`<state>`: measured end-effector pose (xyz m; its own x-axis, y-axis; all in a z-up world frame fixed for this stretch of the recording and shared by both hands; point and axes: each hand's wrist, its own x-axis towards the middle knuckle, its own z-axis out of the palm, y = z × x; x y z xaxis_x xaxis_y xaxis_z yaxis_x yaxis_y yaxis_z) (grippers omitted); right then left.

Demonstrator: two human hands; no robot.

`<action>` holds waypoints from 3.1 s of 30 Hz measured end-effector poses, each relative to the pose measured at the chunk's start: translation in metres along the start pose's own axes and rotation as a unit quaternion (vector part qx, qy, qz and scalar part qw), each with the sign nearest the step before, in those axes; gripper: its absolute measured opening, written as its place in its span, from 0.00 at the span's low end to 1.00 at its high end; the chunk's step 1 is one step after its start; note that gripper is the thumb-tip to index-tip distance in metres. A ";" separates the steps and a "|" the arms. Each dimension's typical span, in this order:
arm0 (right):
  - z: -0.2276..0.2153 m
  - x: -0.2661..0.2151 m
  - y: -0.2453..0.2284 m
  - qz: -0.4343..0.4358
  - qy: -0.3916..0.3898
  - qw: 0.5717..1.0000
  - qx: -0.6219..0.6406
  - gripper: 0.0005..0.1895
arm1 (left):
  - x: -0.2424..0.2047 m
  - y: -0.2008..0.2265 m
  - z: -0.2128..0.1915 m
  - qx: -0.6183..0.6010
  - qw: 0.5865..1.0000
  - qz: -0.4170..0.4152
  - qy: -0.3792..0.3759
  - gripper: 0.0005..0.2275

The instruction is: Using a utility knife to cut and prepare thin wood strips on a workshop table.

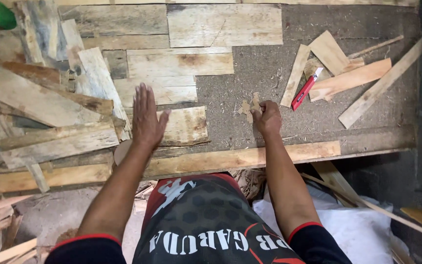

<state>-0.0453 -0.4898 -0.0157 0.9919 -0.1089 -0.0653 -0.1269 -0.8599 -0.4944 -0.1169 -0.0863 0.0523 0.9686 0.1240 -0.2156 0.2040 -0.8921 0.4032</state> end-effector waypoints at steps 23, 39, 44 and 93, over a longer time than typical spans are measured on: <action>0.008 0.004 0.021 -0.020 0.028 0.995 0.094 0.05 | -0.071 -0.027 -0.014 -0.148 0.957 -0.095 0.230 0.36; 0.024 -0.015 -0.018 0.096 0.068 0.983 0.144 0.13 | 0.209 -0.364 -0.114 -0.071 0.912 -0.214 0.343 0.37; 0.038 -0.022 -0.006 0.126 0.072 0.955 0.257 0.07 | 0.246 -0.392 -0.144 0.033 0.921 -0.277 0.272 0.43; 0.061 -0.028 0.017 0.207 0.135 0.885 0.394 0.05 | 0.257 -0.062 -0.058 -0.174 0.973 0.043 0.142 0.59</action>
<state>-0.0752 -0.4710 -0.0749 0.8108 -0.5403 -0.2252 -0.3359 -0.1145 -0.9349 0.1283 0.0259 0.0240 0.9745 0.2140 0.0676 0.1075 -0.7094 0.6965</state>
